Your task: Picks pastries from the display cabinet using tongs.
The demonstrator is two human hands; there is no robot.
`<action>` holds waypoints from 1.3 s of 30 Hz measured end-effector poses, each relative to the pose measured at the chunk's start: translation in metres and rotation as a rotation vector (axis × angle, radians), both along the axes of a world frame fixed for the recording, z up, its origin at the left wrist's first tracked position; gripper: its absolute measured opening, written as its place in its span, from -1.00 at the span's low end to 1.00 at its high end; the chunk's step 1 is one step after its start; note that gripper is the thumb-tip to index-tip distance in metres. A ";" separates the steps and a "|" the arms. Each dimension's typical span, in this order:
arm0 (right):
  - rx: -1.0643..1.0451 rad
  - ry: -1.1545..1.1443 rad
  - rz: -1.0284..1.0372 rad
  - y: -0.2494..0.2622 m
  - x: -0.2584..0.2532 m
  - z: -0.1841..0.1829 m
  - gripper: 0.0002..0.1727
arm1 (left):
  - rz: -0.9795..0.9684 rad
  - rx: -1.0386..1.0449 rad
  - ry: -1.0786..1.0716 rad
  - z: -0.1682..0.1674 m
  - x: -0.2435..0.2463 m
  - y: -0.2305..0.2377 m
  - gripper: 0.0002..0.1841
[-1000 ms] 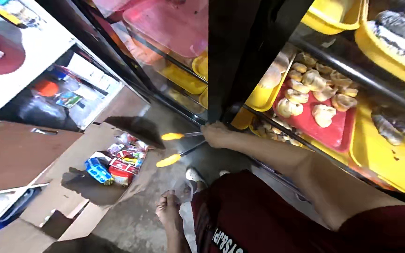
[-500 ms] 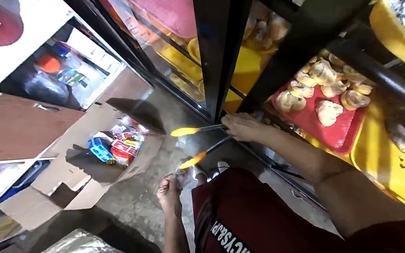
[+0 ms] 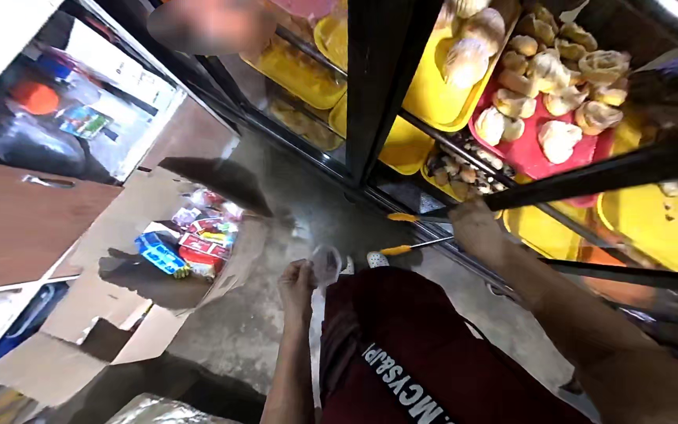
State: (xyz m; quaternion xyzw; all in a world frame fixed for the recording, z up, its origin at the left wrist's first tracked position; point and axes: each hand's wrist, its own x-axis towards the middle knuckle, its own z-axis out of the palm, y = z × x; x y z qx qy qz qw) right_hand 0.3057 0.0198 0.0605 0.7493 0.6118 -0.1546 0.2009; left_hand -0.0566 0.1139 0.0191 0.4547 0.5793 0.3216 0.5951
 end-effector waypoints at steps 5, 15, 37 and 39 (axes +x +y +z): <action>-0.162 0.049 -0.545 -0.060 0.017 0.006 -0.55 | -0.180 -0.045 -0.017 -0.008 0.004 0.010 -0.85; 0.120 0.266 -0.963 -0.090 0.019 0.000 0.06 | -0.374 -0.049 0.079 -0.015 0.018 0.050 -0.85; 0.094 -0.066 -0.809 0.003 0.046 -0.034 -0.49 | -0.341 -0.063 0.035 -0.013 0.065 0.029 -0.89; 0.090 0.009 -0.807 -0.002 0.059 -0.037 -0.50 | -0.362 -0.069 0.050 -0.013 0.068 0.027 -0.88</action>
